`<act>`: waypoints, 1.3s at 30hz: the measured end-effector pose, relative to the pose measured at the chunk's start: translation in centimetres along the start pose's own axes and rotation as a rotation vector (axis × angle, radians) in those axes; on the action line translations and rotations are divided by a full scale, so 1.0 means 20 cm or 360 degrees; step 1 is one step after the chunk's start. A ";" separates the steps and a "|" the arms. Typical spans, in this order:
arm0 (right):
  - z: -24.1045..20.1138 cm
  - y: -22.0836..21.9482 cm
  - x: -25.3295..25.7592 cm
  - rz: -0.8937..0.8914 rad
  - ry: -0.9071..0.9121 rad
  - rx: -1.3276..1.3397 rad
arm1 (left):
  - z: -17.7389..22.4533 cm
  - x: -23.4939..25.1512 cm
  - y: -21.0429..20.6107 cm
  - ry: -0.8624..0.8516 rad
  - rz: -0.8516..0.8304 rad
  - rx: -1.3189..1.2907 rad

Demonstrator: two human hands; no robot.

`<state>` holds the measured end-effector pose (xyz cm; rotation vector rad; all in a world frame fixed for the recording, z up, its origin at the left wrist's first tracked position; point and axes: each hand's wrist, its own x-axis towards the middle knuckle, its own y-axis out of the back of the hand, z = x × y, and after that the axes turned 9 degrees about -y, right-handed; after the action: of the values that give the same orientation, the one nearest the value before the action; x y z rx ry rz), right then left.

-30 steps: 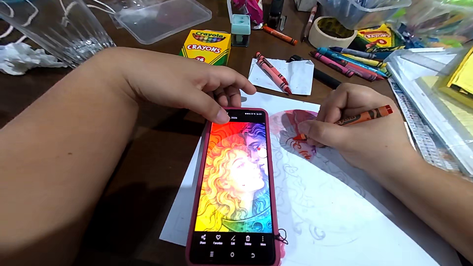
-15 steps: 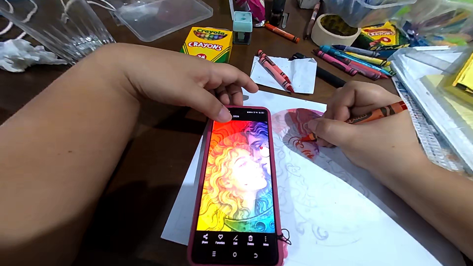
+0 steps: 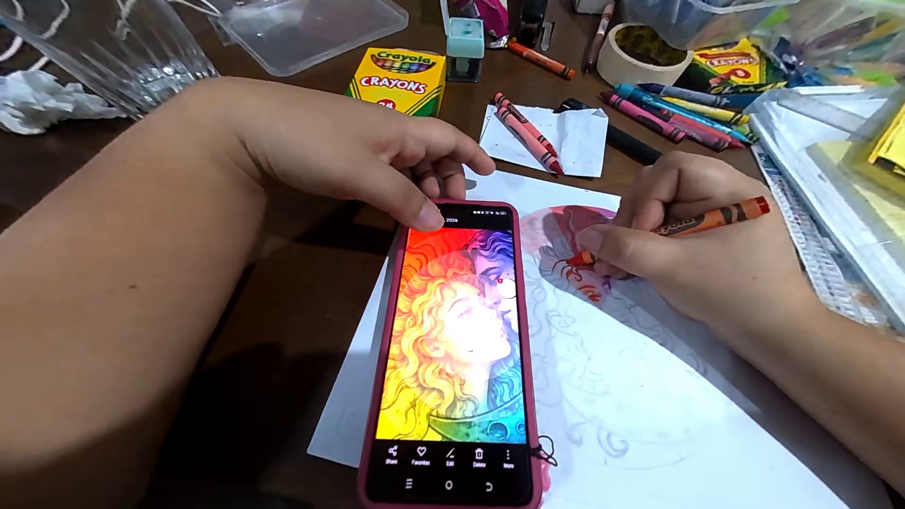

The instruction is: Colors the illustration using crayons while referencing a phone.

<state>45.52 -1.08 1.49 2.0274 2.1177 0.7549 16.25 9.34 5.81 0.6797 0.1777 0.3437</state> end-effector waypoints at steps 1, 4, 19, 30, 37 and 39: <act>0.00 0.00 0.00 0.0016 -0.0011 0.0017 | 0.00 0.00 0.00 -0.0005 0.0002 -0.0006; 0.00 -0.01 0.00 0.0049 -0.0008 0.0011 | -0.01 0.00 0.00 -0.0013 0.0002 -0.0015; 0.02 0.06 0.08 0.0214 -0.0309 0.0836 | -0.01 -0.01 0.00 -0.0027 -0.0003 0.0012; 0.07 0.09 0.06 -0.0184 -0.0093 0.0657 | -0.01 0.00 0.00 -0.0019 -0.0016 -0.0076; 0.05 0.05 0.03 -0.0114 -0.0008 0.0400 | 0.00 0.00 0.01 -0.0016 -0.0039 -0.0019; 0.07 0.06 0.02 -0.0159 0.0041 0.0391 | 0.00 0.00 0.01 -0.0016 -0.0036 -0.0023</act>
<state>47.02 -0.27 0.95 2.0127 2.4105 0.5321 16.25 9.41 5.89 0.6648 0.1727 0.3198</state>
